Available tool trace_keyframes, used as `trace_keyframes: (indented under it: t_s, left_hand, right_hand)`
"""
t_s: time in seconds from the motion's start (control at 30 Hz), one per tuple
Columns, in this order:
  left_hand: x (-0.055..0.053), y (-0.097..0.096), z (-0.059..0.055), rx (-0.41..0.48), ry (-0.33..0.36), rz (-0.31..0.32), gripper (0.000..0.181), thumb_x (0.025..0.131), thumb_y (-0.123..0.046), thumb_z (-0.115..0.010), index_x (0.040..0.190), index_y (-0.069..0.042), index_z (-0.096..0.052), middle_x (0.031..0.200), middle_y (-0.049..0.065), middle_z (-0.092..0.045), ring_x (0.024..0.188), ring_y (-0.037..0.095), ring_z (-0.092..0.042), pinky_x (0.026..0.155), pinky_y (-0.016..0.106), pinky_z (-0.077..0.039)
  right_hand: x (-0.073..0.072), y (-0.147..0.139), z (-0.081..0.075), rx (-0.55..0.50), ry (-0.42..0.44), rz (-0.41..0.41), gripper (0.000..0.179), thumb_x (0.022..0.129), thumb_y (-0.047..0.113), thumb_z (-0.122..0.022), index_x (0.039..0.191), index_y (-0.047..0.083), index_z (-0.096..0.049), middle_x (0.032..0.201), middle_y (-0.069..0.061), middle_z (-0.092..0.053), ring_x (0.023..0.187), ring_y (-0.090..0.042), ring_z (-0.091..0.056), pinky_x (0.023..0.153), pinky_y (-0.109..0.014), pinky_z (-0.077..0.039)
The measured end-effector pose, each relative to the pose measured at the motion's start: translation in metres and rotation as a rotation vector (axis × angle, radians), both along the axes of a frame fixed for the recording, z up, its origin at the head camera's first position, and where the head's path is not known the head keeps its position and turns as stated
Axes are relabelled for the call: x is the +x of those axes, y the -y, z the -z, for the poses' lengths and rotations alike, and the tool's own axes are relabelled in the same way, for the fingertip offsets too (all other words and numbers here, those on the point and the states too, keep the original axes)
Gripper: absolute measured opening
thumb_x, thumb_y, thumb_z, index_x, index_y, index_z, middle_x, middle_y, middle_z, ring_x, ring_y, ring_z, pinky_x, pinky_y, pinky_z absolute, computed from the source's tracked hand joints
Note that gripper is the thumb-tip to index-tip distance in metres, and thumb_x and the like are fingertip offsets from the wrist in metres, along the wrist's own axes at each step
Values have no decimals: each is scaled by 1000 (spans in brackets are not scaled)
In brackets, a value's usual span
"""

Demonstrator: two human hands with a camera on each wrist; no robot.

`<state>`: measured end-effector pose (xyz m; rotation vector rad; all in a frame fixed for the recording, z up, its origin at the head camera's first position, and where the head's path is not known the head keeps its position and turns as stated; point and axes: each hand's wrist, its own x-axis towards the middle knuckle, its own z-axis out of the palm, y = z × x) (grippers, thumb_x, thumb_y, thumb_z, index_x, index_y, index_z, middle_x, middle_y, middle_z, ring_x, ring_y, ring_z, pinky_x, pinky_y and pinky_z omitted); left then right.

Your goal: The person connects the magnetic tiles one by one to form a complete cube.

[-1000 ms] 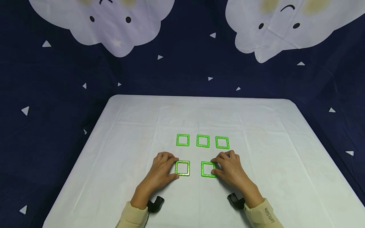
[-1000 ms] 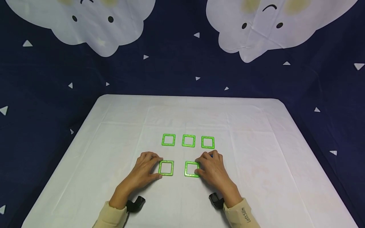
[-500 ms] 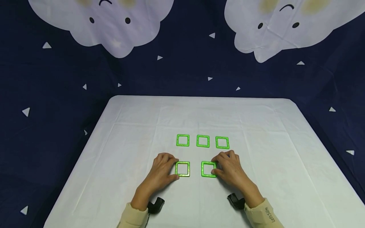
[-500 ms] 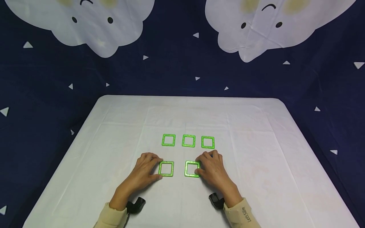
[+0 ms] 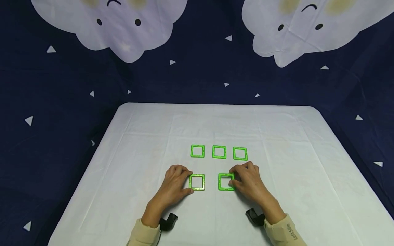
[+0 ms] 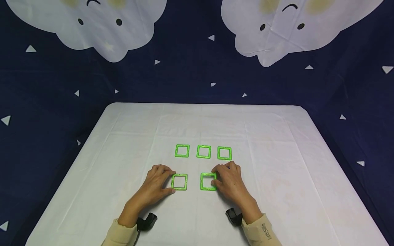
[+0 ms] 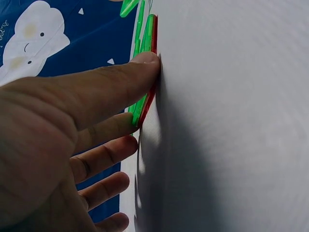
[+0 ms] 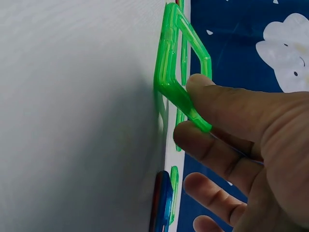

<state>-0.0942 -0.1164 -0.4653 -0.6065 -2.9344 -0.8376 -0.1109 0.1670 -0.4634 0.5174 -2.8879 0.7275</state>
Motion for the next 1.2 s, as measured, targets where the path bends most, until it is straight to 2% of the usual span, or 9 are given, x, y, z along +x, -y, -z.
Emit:
trace_keyframes:
  t_s: [0.4, 0.73, 0.93, 1.2]
  left_hand:
    - [3, 1, -1, -2, -10, 7, 52, 71, -28, -82, 115, -8, -63, 113, 6, -56, 118, 30, -41, 101, 51, -30]
    - [7, 1, -2, -22, -11, 10, 52, 72, -28, -81, 116, -8, -63, 113, 6, -55, 116, 29, -43, 97, 47, -33]
    - [9, 2, -3, -35, -19, 13, 53, 72, -29, -81, 117, -8, -62, 109, 5, -54, 109, 26, -44, 90, 42, -36]
    - [12, 2, -3, -71, -24, 16, 56, 70, -31, -82, 117, -7, -63, 98, 2, -52, 92, 18, -39, 82, 35, -32]
  right_hand:
    - [2, -2, 0, -66, -2, -17, 27, 70, 16, -82, 93, 11, -70, 73, 7, -57, 82, -13, -40, 85, -39, -29]
    - [4, -3, 1, -101, -104, -26, 23, 66, 11, -84, 85, 12, -71, 68, 8, -56, 77, -10, -39, 80, -36, -29]
    - [6, -4, -1, -115, -148, -29, 20, 66, 11, -84, 82, 13, -71, 67, 8, -57, 74, -9, -38, 75, -32, -27]
    - [8, -5, -3, -85, -143, -26, 16, 69, 15, -82, 81, 14, -72, 69, 7, -61, 73, -9, -40, 74, -31, -28]
